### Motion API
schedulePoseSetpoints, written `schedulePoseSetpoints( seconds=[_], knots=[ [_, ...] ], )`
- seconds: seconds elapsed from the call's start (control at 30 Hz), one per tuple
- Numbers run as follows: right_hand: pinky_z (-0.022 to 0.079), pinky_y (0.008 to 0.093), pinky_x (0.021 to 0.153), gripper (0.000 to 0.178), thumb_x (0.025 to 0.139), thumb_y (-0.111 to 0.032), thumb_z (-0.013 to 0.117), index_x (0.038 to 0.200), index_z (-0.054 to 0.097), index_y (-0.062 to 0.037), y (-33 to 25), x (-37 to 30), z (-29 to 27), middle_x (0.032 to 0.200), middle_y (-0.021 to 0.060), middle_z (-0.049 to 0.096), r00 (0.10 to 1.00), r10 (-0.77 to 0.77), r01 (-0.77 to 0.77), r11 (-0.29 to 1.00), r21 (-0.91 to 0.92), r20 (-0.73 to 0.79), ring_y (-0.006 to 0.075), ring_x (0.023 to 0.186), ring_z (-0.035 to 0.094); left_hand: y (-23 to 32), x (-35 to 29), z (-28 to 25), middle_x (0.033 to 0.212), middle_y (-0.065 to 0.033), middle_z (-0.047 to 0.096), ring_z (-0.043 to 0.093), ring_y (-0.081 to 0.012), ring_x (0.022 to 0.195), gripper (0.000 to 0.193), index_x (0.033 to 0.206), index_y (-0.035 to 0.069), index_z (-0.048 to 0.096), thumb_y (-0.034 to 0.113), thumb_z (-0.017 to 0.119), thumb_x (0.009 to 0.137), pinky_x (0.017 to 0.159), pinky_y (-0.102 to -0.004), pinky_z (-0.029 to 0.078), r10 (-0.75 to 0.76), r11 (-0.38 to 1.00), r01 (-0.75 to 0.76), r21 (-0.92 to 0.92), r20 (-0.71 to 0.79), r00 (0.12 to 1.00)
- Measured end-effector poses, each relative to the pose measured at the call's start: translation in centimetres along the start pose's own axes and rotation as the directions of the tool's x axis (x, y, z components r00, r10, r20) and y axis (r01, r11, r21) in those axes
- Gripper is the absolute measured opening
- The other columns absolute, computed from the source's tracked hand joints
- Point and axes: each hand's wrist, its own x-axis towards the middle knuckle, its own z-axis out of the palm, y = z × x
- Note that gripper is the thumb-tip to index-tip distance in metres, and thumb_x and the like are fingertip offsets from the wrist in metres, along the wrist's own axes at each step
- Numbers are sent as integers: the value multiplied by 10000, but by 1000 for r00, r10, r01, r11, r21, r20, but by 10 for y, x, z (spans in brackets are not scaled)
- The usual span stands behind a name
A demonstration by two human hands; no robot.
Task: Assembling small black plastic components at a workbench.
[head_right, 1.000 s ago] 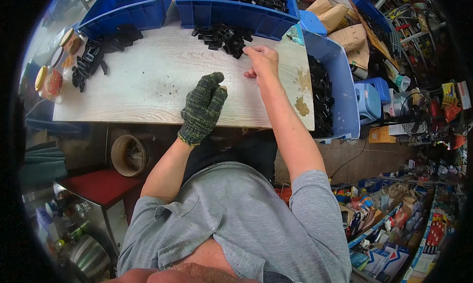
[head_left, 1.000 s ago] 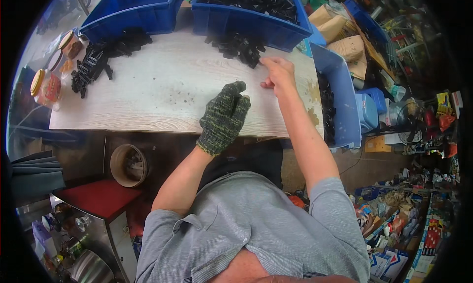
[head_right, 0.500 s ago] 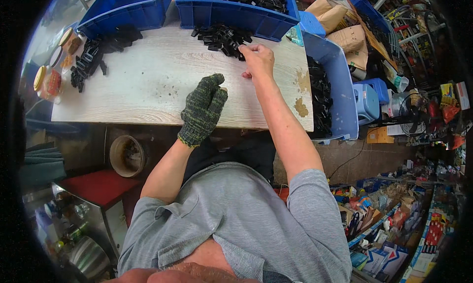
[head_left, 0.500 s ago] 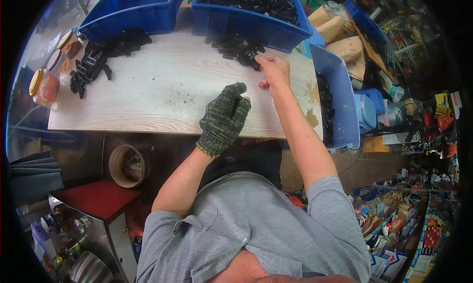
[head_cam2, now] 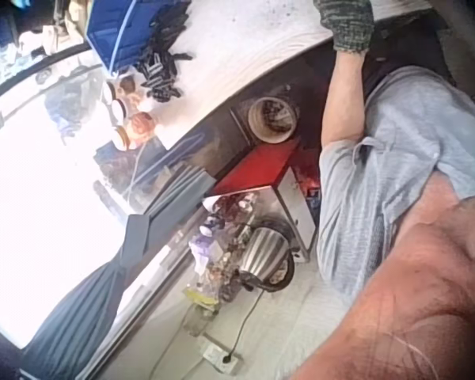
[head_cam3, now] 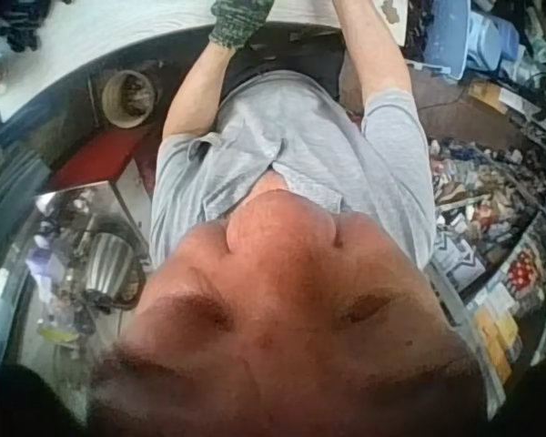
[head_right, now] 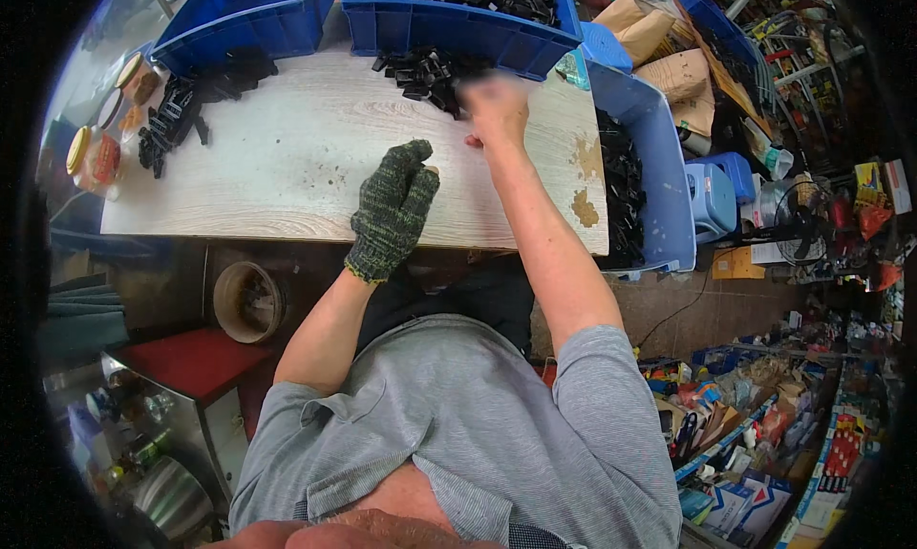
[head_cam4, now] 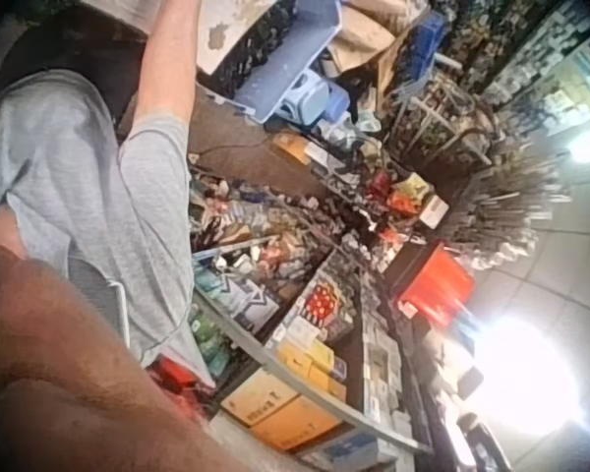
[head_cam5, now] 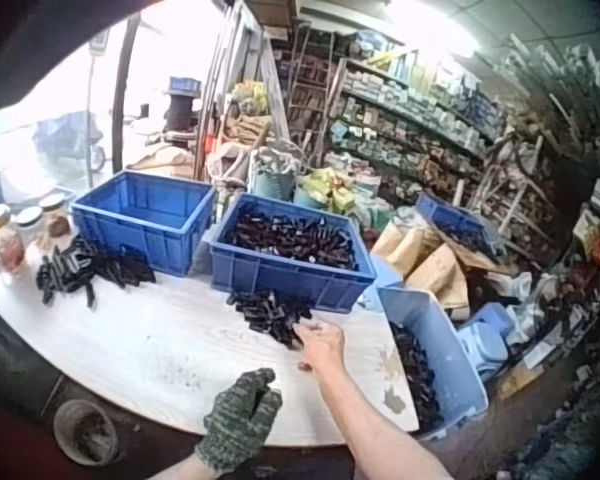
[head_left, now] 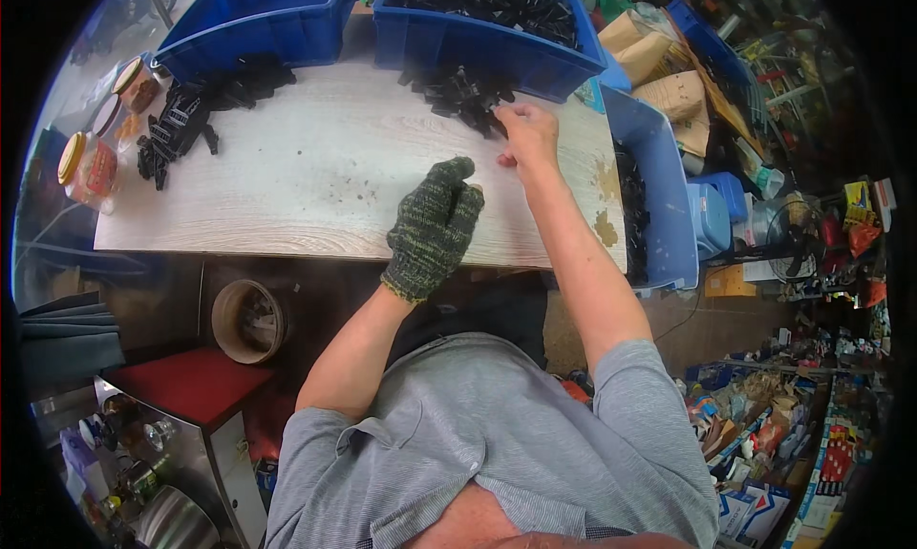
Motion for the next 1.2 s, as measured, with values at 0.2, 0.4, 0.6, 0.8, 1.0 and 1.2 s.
schedulePoseSetpoints(
  seconds=[0.2,0.4,0.6,0.8,1.0,1.2],
  knots=[
    [510,351,405,193,841,-193,686,827,626,-10,10,-14,-8,633,51,546,996,72,-84,959,272,50,157,423,494,-4,16,-2,1090,-149,673,661,-229,949,321,1214,10,627,66,669,901,853,-339,520,-20,997,23,73,-36,999],
    [442,273,527,179,867,-196,674,799,618,-41,27,-36,-14,671,-6,544,969,-94,46,977,207,230,90,557,483,-9,49,11,1060,-175,670,649,-326,970,317,1158,53,645,161,641,860,869,-452,509,329,739,-313,597,85,940],
    [385,219,635,181,900,-212,679,807,616,-70,22,-45,0,736,-54,560,952,-137,84,977,195,273,40,698,470,-16,55,17,915,-161,680,655,-374,879,206,993,92,621,267,578,893,763,-501,504,-18,796,-76,601,149,989],
    [380,202,632,178,932,-232,692,866,645,-73,15,-53,11,790,-44,614,961,-175,131,970,204,213,35,694,494,-15,54,8,902,-174,684,660,-376,858,233,1030,78,602,276,569,911,756,-490,510,-28,892,-18,452,95,995],
    [404,205,641,232,902,-277,738,889,663,-58,19,-51,11,833,-21,631,959,-183,115,949,293,216,40,716,509,-4,48,5,994,-201,689,663,-385,907,355,1211,51,585,269,596,932,790,-471,520,-166,926,134,352,61,984],
    [440,201,605,234,931,-282,705,933,661,-52,22,-60,15,832,-16,648,939,-194,77,923,378,283,38,653,523,-29,48,1,1029,-222,684,672,-367,935,405,1269,38,562,244,624,926,813,-436,531,22,994,-26,108,41,999]
  ],
)
